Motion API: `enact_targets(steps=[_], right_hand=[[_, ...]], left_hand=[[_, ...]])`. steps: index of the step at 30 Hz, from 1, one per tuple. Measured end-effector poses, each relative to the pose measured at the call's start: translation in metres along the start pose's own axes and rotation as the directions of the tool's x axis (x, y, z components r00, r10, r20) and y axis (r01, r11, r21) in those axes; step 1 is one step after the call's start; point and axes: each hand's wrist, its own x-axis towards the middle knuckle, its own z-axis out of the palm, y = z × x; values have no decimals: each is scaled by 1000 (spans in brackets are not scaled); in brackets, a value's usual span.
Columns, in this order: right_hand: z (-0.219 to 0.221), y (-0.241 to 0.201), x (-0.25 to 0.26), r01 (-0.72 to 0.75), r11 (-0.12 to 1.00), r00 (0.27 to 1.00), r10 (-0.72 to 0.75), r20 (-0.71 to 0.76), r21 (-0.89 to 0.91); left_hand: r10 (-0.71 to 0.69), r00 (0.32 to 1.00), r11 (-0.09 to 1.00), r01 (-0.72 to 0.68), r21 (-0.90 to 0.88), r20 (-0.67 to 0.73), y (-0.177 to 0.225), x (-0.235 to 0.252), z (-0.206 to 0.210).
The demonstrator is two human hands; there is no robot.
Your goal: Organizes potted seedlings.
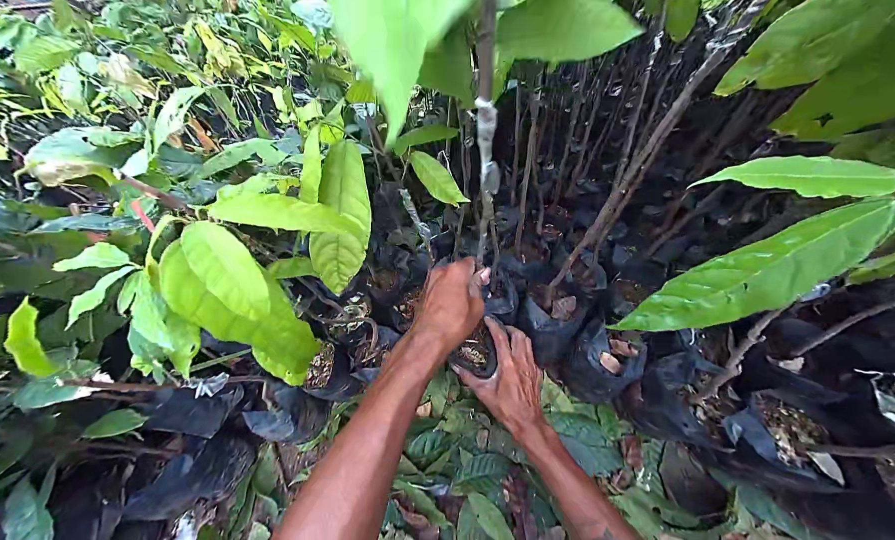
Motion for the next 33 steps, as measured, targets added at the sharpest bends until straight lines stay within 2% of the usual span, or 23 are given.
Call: enact_targets(steps=[3, 6, 9, 11, 15, 19, 22, 23, 26, 28, 30, 33], right_hand=[[17, -1, -6, -146, 988, 984, 150, 95, -40], [25, 4, -2, -127, 991, 978, 132, 161, -41], [3, 16, 7, -97, 995, 935, 92, 344, -2], [-10, 24, 12, -50, 998, 916, 29, 399, 42], [-15, 19, 17, 43, 999, 877, -27, 480, -22], [-11, 19, 31, 55, 998, 841, -63, 538, 30], [-19, 9, 44, 83, 995, 782, -36, 622, -47], [-22, 6, 46, 93, 994, 776, -39, 629, -53], [-30, 1, 53, 133, 991, 842, -117, 526, 6], [-30, -5, 62, 107, 994, 864, -111, 490, 36], [-25, -7, 75, 82, 995, 837, -101, 538, 59], [-15, 3, 87, 121, 983, 818, -177, 547, 137]], left_hand=[[-1, 1000, 1000, 1, 21, 12, -10, 13, 12], [-61, 997, 998, 61, 3, 47, -18, 17, 16], [-91, 994, 995, 94, -37, 65, -23, 9, 17], [-99, 992, 992, 104, -75, 76, -26, 4, 14], [-63, 995, 987, 73, -143, 74, -34, -10, 12], [-14, 993, 991, 29, -129, 117, -40, -29, 4], [32, 984, 994, -13, -110, 173, -50, -48, -4], [49, 978, 994, -29, -102, 201, -55, -56, -7], [74, 953, 996, -59, -60, 293, -73, -83, -13], [68, 943, 997, -58, -41, 326, -90, -102, -13], [33, 938, 998, -12, -60, 344, -105, -123, -10], [-34, 939, 989, 80, -121, 342, -123, -151, -4]])
